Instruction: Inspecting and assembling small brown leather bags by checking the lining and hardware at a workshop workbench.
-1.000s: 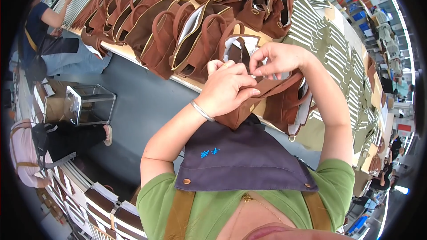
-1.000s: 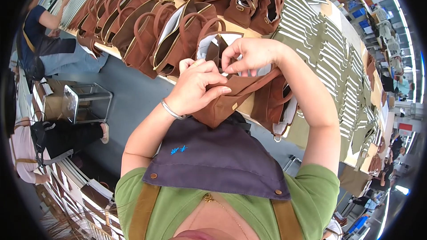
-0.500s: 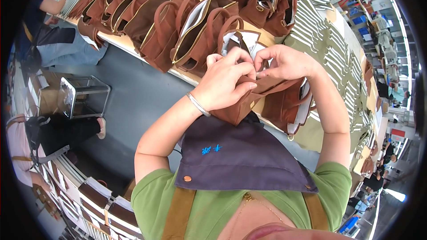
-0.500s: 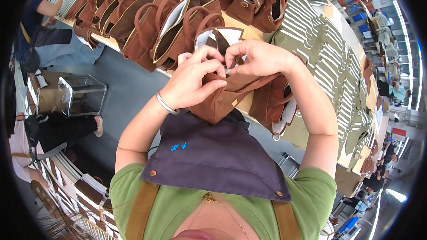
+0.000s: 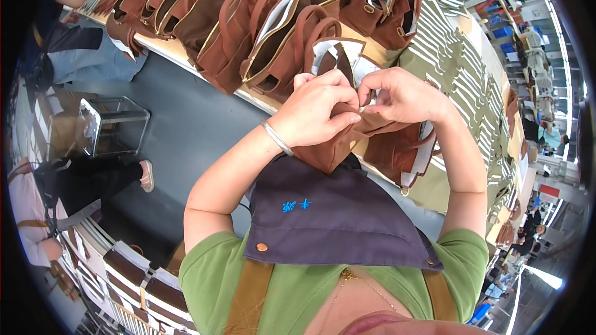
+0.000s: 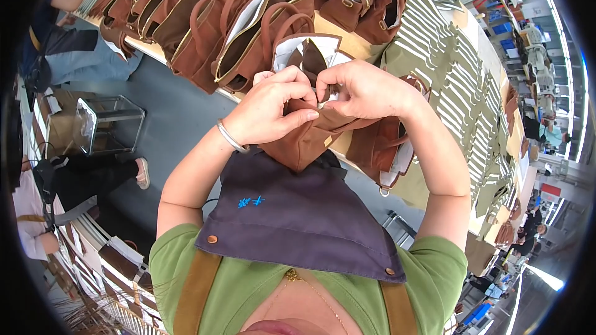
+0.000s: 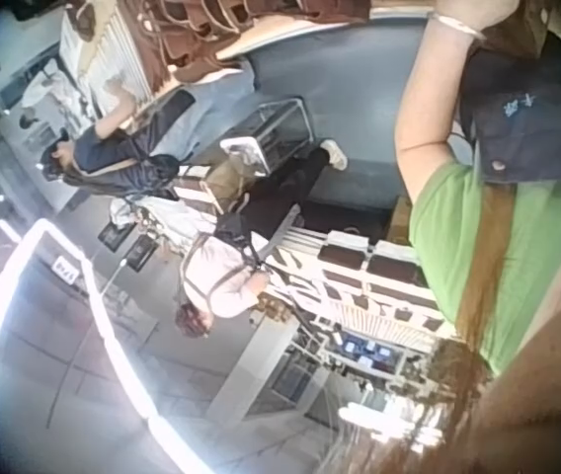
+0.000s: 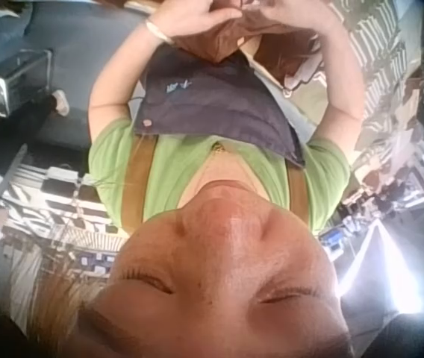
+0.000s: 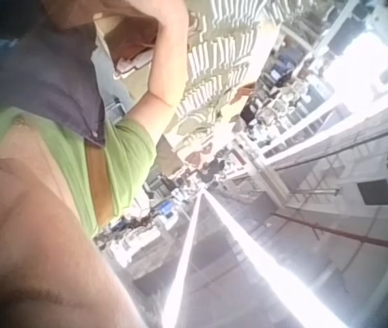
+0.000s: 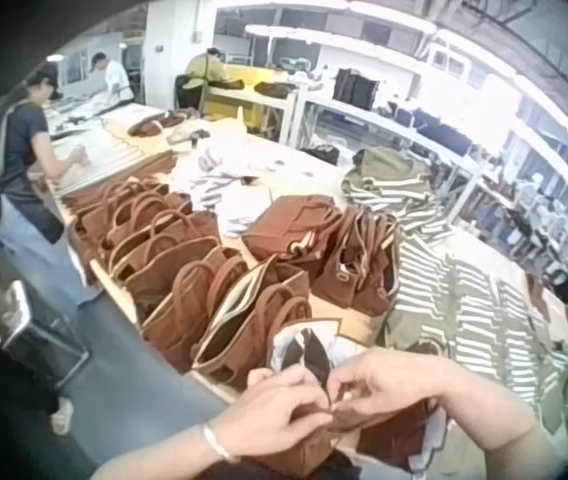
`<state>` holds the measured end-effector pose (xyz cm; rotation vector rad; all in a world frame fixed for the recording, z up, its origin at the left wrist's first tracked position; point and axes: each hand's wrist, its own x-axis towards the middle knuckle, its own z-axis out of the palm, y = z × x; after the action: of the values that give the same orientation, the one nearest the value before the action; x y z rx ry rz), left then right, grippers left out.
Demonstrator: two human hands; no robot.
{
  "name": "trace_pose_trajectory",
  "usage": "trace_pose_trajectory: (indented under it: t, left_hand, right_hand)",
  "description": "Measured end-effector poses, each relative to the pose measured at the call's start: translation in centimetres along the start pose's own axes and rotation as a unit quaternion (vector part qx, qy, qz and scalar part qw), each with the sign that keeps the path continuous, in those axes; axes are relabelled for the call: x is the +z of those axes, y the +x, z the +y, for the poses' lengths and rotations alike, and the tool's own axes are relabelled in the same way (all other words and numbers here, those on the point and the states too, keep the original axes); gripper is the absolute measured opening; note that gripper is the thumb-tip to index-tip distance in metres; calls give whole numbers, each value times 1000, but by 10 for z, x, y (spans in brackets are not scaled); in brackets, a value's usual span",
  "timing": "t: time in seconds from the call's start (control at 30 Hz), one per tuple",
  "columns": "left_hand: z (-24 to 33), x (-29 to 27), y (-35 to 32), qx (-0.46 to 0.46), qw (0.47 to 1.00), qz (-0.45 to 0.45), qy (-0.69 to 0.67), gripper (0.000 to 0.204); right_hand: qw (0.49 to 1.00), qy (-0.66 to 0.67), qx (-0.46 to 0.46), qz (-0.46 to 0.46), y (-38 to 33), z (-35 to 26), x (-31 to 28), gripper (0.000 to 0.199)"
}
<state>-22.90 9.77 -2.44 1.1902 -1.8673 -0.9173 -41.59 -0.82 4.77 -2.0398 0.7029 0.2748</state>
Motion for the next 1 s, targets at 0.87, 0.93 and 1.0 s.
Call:
trace_pose_trajectory:
  t: [0.87, 0.93, 1.0]
  left_hand:
    - [2, -1, -11, -57, 998, -34, 5, 8]
    - [3, 1, -10, -73, 996, -42, -15, 8]
    - [3, 2, -10, -90, 994, -50, -36, 9]
  right_hand:
    - [999, -41, 35, 1, 0, -6, 4, 19]
    - [999, -26, 31, -8, 0, -8, 3, 20]
    - [999, -34, 28, -15, 1, -11, 2, 20]
